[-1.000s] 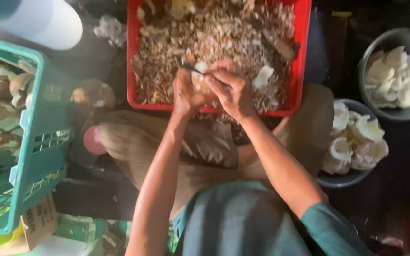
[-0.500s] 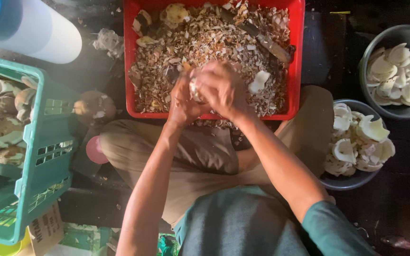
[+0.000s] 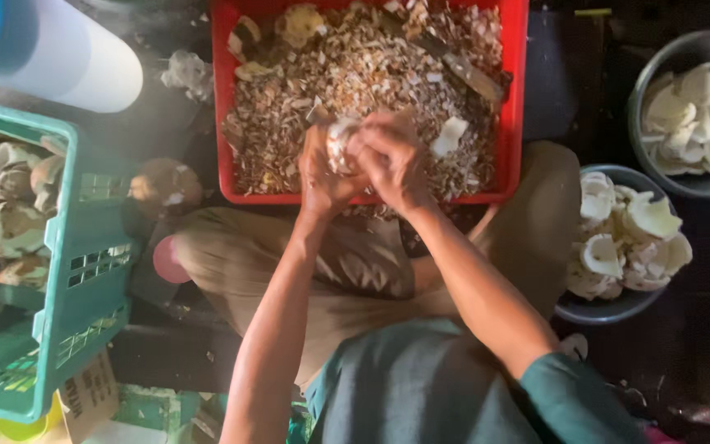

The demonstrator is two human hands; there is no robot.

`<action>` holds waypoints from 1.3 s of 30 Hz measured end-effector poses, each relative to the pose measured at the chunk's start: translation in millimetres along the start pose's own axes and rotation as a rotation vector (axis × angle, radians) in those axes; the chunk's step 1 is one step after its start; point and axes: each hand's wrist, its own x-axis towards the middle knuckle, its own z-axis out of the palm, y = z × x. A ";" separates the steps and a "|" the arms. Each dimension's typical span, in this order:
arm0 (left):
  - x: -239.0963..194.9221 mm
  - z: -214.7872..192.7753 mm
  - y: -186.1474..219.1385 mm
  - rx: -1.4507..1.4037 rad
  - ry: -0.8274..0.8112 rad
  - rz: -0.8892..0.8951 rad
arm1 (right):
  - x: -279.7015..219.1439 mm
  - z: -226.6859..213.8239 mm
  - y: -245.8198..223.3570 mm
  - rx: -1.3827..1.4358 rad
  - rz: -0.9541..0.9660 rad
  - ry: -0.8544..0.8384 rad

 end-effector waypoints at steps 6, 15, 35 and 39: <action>-2.3 8.0 -0.2 -0.019 0.012 0.014 | -13.9 6.3 20.7 0.066 0.113 0.112; -5.0 9.3 -4.2 -0.044 0.042 0.020 | 8.0 -4.0 13.3 -0.137 -0.021 0.010; 16.9 -30.7 1.4 0.252 -0.210 0.189 | 13.7 -17.2 28.0 0.111 0.146 -0.029; 50.7 -45.5 -13.9 0.415 -0.420 0.585 | -10.4 -21.0 37.2 0.455 0.208 0.061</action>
